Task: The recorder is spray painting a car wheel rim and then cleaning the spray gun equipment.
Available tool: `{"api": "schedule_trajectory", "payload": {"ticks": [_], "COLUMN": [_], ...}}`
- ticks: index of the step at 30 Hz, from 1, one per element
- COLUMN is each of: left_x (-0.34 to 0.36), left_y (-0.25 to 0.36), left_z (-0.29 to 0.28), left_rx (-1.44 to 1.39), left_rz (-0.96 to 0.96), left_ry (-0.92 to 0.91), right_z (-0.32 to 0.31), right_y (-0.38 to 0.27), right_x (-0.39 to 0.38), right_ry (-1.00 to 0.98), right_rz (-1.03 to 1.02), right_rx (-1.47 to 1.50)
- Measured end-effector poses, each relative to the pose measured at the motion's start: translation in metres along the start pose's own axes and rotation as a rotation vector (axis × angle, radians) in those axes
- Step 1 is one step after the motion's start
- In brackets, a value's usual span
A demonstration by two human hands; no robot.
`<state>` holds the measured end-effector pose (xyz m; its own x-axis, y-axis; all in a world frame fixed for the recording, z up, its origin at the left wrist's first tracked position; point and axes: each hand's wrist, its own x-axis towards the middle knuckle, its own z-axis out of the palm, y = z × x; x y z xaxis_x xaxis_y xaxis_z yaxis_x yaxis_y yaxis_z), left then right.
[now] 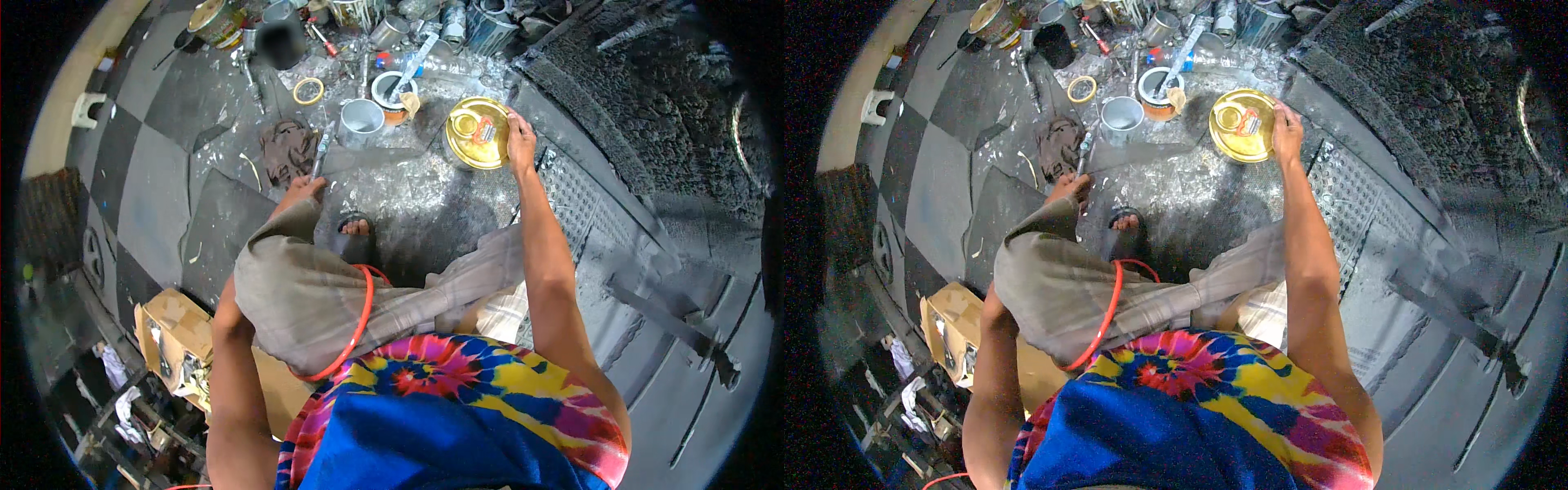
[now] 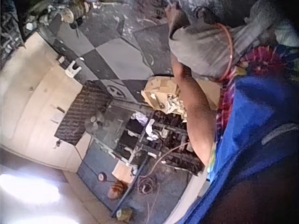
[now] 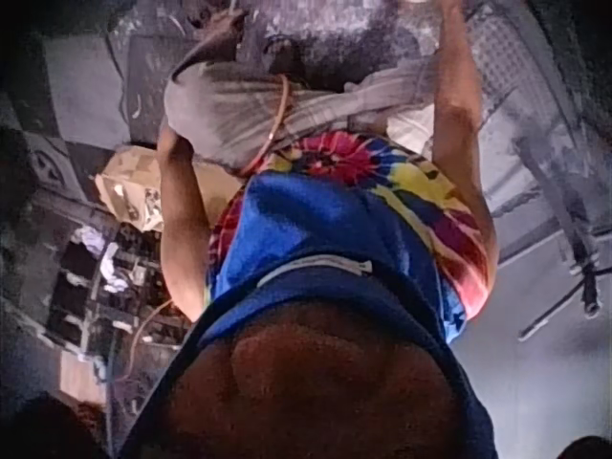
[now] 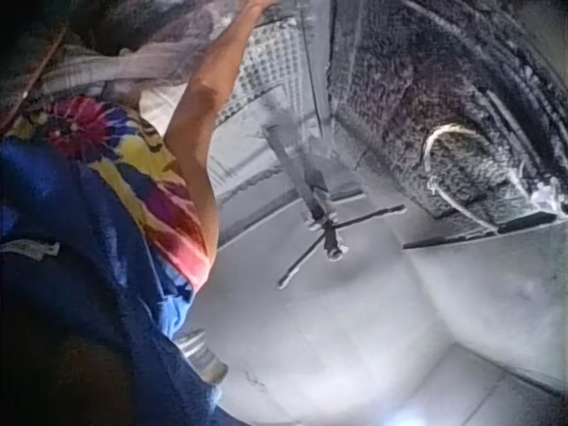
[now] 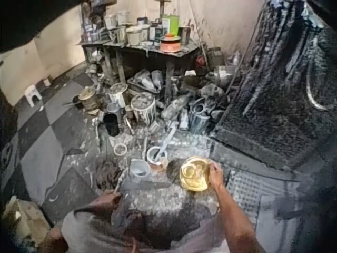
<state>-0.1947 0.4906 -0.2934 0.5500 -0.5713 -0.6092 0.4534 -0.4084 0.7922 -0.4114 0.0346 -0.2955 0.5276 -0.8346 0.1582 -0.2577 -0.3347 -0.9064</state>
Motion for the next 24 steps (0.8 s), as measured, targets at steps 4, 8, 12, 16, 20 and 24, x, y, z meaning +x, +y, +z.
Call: {"api": "schedule_trajectory", "payload": {"ticks": [4,8,12,16,20,24], "left_x": [0.007,0.019,0.033,0.044,0.049,0.053], "left_y": [0.01,0.04,0.074,0.098,0.117,0.126], "left_z": [-0.008,-0.013,-0.017,-0.007,0.015,0.038], "left_rx": [0.082,0.326,0.523,0.767,0.9,1.06], "left_rz": [-0.012,0.02,0.198,0.242,0.353,0.404], "left_ry": [-0.031,0.205,0.336,0.409,0.426,0.485], "right_z": [-0.002,-0.001,0.004,0.005,0.005,0.005], "right_y": [0.026,0.037,0.026,0.009,-0.001,-0.003], "right_x": [0.004,0.005,0.001,-0.004,-0.007,-0.009], "right_ry": [0.039,0.035,0.096,0.117,0.103,0.12], "right_rz": [0.153,0.156,0.1,0.109,0.126,0.092], "right_rx": [0.205,0.214,0.077,-0.006,0.019,0.003]}}
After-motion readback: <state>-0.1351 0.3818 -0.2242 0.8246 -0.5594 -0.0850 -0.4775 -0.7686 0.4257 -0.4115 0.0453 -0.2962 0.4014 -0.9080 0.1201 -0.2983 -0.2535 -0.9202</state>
